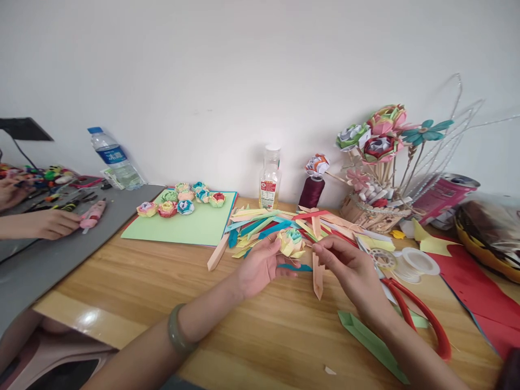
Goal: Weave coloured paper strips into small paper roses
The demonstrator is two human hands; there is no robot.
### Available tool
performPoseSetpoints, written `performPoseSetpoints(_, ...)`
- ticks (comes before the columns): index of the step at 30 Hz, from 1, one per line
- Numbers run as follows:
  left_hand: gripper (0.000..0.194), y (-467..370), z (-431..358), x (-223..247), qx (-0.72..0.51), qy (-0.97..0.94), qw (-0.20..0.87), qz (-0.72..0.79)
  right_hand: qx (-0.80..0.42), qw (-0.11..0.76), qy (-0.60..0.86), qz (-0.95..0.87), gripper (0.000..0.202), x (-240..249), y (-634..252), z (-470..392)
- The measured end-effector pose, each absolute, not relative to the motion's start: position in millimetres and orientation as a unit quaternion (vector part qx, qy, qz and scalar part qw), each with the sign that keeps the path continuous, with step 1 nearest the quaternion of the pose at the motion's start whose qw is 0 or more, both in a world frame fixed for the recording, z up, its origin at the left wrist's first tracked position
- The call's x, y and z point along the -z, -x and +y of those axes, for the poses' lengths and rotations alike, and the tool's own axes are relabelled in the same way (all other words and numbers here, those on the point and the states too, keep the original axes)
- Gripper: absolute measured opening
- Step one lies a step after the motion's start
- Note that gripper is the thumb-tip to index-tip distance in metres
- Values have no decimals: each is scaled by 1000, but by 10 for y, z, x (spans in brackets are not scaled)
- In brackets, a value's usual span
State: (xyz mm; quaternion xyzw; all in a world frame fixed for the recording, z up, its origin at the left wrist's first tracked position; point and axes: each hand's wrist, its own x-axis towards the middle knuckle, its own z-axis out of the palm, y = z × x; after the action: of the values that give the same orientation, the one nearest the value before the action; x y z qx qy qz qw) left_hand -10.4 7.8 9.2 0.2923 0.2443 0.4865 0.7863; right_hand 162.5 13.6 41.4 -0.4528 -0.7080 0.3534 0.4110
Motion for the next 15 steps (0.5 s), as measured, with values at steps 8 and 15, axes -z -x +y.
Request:
performPoseSetpoints(8, 38, 113, 54, -87, -507, -335, 759, 233, -463, 347, 441, -686, 36, -435, -1593, 118)
performPoseSetpoints(15, 49, 133, 65, -92, -481, -330, 783, 217, -497, 344, 462, -649, 31, -415, -1595, 145)
